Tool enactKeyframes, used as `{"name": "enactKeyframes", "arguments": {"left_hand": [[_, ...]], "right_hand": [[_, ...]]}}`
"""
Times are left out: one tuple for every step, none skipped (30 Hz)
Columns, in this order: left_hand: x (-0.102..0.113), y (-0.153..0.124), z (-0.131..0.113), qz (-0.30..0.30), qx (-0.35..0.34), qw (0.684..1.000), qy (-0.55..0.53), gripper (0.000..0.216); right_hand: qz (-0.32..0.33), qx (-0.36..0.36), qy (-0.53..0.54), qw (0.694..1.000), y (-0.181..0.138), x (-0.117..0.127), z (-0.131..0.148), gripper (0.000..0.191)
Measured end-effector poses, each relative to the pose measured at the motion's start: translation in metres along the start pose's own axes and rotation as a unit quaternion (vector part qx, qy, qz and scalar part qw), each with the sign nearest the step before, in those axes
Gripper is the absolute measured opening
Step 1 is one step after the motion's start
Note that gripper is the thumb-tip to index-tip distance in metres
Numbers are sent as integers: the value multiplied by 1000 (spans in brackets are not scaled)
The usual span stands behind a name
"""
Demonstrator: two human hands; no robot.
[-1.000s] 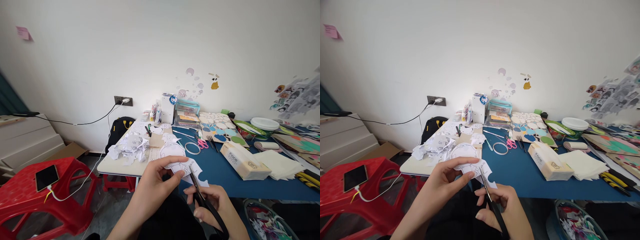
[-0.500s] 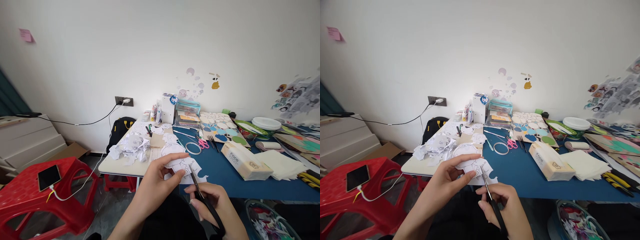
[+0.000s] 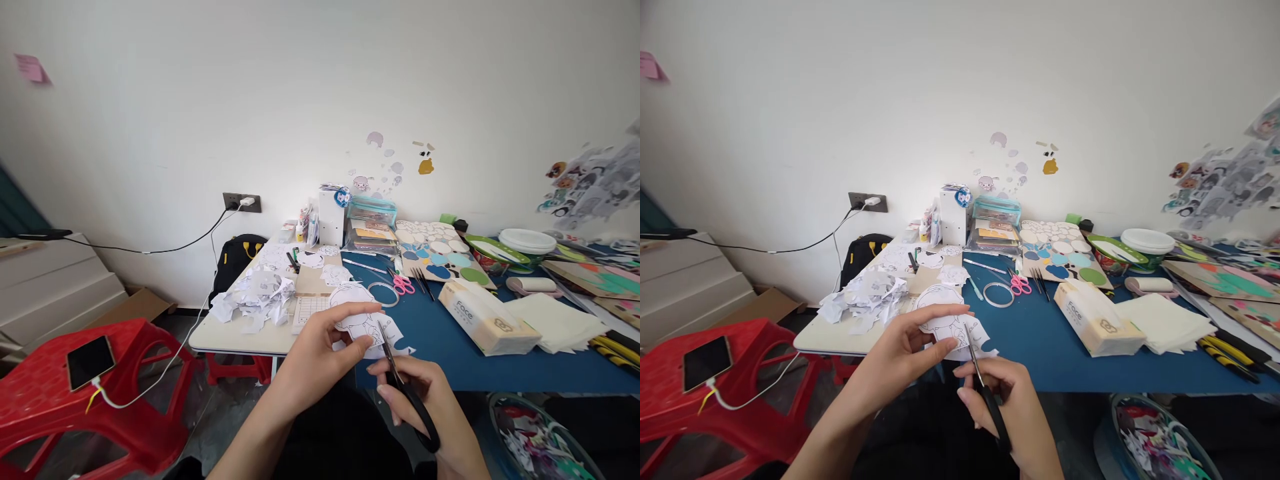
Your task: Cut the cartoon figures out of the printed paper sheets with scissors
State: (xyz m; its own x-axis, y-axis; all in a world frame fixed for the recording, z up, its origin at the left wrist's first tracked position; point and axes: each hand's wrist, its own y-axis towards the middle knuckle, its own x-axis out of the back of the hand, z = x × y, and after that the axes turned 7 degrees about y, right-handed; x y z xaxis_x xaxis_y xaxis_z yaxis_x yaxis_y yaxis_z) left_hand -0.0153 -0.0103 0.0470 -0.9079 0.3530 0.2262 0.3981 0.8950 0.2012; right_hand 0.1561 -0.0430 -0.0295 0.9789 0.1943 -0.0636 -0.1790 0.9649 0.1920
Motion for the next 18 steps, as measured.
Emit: {"name": "enactKeyframes", "arguments": {"left_hand": [[0, 0, 0, 1, 0, 1000, 0, 32], [-1, 1, 1, 3, -1, 1000, 0, 32], [-2, 2, 2, 4, -2, 1000, -1, 32], [-3, 3, 3, 4, -4, 1000, -2, 33], [-5, 5, 6, 5, -7, 1000, -5, 34], [-6, 7, 8, 5, -9, 1000, -8, 35], [-8, 11, 12, 6, -11, 1000, -13, 37], [-10, 15, 15, 7, -12, 1000, -18, 38], [-12, 20, 19, 6, -16, 1000, -23, 40], [-14, 26, 23, 0, -22, 999, -27, 40], [-16, 33, 27, -9, -30, 999, -29, 39], [-18, 40, 31, -20, -39, 999, -30, 37], [-20, 47, 34, -31, -46, 998, -30, 34], [-23, 54, 38, -40, -48, 998, -31, 31], [-25, 61, 41, -46, -45, 997, -33, 29], [-28, 67, 44, -46, -38, 998, -36, 29], [-31, 71, 46, -41, -27, 998, -41, 29], [-34, 75, 48, -37, -17, 998, -46, 30]], "right_hand": [[-8, 8, 13, 1000, 0, -1, 0, 21], [-14, 15, 22, 1000, 1, -3, 0, 20], [-21, 20, 28, 999, 2, -4, -1, 20], [-26, 21, 29, 999, 4, -4, -2, 19], [-29, 19, 27, 999, 5, -4, -3, 18], [-33, 14, 24, 999, 7, -3, -5, 18], [-40, 7, 22, 999, 9, -1, -6, 19], [-49, 0, 22, 999, 11, 1, -8, 20], [-61, -7, 23, 998, 13, 3, -10, 22], [-77, -13, 24, 997, 14, 5, -11, 24], [-95, -17, 23, 995, 16, 8, -12, 27], [-113, -19, 20, 993, 18, 11, -14, 29], [-126, -21, 18, 992, 19, 13, -15, 31], [-137, -22, 17, 990, 21, 16, -15, 32], [-145, -22, 16, 989, 22, 20, -16, 33], [-151, -21, 16, 988, 23, 23, -17, 34], [-153, -19, 17, 988, 25, 26, -18, 34], [-154, -16, 17, 988, 26, 28, -19, 35]]}}
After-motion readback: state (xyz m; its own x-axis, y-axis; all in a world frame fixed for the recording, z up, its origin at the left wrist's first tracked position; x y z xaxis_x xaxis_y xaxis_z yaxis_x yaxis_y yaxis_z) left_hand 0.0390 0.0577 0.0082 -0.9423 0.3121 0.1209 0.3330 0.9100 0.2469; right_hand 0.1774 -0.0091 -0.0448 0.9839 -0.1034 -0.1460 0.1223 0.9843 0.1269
